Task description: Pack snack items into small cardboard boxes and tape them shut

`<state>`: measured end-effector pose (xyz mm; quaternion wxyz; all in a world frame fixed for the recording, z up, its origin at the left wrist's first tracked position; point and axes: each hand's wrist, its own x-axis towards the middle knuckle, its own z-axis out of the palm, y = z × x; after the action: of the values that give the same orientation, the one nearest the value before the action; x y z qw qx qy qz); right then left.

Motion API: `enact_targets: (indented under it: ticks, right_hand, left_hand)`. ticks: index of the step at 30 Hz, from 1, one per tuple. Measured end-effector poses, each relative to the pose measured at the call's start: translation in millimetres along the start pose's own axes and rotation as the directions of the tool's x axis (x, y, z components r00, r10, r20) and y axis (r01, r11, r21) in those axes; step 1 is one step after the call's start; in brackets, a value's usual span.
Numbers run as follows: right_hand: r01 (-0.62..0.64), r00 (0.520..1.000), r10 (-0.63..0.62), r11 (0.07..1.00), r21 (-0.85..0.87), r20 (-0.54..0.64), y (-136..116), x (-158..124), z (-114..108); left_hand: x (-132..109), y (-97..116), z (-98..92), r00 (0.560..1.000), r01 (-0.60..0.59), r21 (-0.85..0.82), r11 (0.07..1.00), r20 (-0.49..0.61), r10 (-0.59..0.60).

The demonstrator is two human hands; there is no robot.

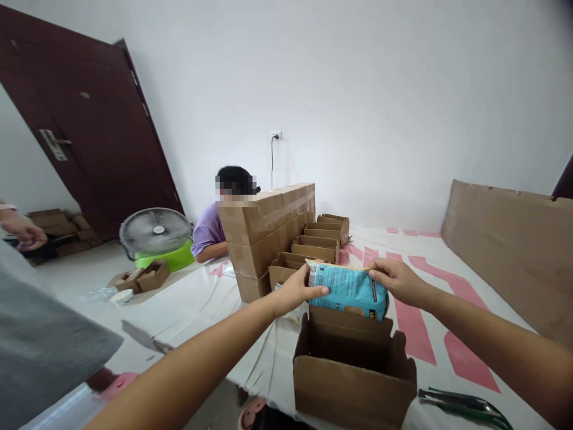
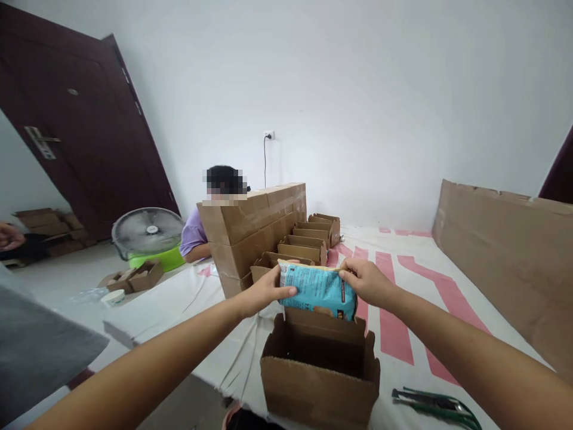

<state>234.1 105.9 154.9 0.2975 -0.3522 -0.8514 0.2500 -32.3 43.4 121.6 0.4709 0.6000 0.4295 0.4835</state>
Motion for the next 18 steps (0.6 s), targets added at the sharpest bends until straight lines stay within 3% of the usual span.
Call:
enact_targets:
  ticks: [7, 12, 18]
  right_hand:
    - [-0.082, 0.966, 0.165, 0.926, 0.369, -0.199, 32.9, 61.7, 2.8]
    - [-0.186, 0.946, 0.290, 0.852, 0.489, -0.146, 75.8, 99.5, 16.3]
    - [-0.322, 0.908, 0.411, 0.803, 0.502, -0.076, 107.2, 128.0, 40.8]
  left_hand:
    - [80.7, -13.8, -21.0, 0.990, -0.048, -0.120, 0.992, -0.137, 0.031]
    - [135.6, -23.6, -45.5, 0.971, -0.059, -0.113, 0.992, -0.237, 0.031]
    - [174.9, -41.3, -66.2, 0.960, -0.013, -0.059, 0.998, -0.280, -0.004]
